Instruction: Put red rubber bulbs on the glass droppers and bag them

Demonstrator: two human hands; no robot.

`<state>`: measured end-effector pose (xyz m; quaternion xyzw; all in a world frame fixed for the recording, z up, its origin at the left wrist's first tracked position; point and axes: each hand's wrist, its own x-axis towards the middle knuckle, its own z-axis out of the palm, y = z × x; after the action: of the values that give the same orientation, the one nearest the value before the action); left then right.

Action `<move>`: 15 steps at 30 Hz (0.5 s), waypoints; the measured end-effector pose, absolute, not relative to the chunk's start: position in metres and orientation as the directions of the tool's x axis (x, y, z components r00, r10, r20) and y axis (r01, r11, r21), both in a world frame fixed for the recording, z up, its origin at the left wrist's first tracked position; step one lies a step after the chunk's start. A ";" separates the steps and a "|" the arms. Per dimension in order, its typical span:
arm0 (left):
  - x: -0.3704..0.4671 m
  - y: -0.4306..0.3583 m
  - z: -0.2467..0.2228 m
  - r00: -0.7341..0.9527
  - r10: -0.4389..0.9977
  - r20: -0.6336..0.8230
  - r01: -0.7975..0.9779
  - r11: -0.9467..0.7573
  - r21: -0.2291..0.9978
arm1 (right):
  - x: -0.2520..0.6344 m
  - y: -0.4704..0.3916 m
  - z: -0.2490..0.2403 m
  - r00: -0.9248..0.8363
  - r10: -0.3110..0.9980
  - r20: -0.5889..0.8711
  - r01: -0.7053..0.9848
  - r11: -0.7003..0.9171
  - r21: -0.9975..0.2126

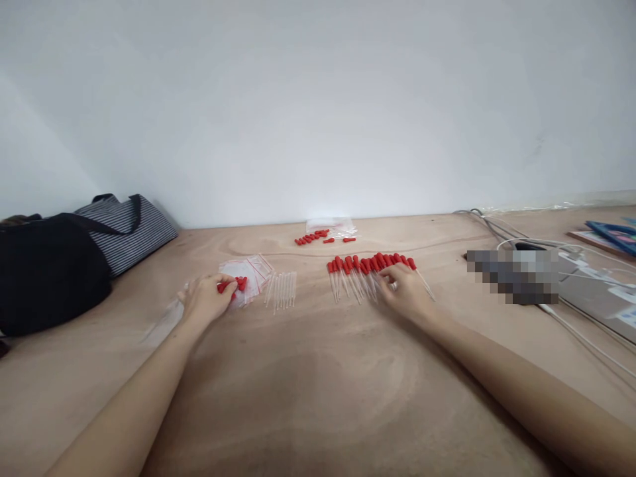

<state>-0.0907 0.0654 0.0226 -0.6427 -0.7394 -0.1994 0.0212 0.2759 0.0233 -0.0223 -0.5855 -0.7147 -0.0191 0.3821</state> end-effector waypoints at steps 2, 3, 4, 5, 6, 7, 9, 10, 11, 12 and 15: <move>-0.094 0.067 0.022 -0.193 0.946 0.262 0.967 0.138 0.214 | 0.240 0.024 -0.021 -0.176 0.854 0.490 0.813 0.407 -0.417; -0.095 0.067 0.022 -0.191 0.947 0.260 0.971 0.142 0.195 | 0.222 0.025 -0.020 -0.218 0.885 0.412 0.800 0.404 -0.444; -0.096 0.068 0.022 -0.168 0.949 0.267 0.975 0.119 0.189 | 0.204 0.029 -0.019 -0.230 0.917 0.326 0.791 0.372 -0.486; -0.096 0.068 0.021 -0.141 0.950 0.280 0.978 0.090 0.186 | 0.187 0.033 -0.017 -0.229 0.928 0.293 0.789 0.354 -0.502; -0.096 0.069 0.021 -0.113 0.950 0.292 0.981 0.061 0.182 | 0.171 0.039 -0.015 -0.223 0.936 0.273 0.789 0.338 -0.512; -0.096 0.069 0.020 -0.085 0.950 0.302 0.984 0.033 0.173 | 0.157 0.045 -0.013 -0.207 0.946 0.250 0.793 0.312 -0.524; -0.096 0.070 0.017 -0.044 0.950 0.308 0.988 -0.004 0.153 | 0.134 0.057 -0.009 -0.157 0.966 0.205 0.803 0.246 -0.543; -0.096 0.071 0.016 -0.030 0.953 0.300 0.989 -0.015 0.146 | 0.125 0.063 -0.008 -0.132 0.974 0.183 0.806 0.213 -0.552; -0.096 0.071 0.014 -0.017 0.957 0.291 0.990 -0.026 0.142 | 0.118 0.068 -0.006 -0.111 0.981 0.159 0.809 0.182 -0.559; -0.096 0.071 0.013 -0.005 0.959 0.282 0.990 -0.035 0.137 | 0.112 0.072 -0.005 -0.097 0.986 0.135 0.809 0.157 -0.566; -0.094 0.069 0.011 -0.003 0.961 0.277 0.995 -0.024 0.095 | 0.101 0.079 -0.002 -0.129 0.986 0.101 0.797 0.164 -0.581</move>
<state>-0.0940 0.0694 0.0114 -0.7031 -0.6955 -0.1333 0.0642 0.1006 0.0789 -0.0022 -0.6153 -0.7246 0.1984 0.2385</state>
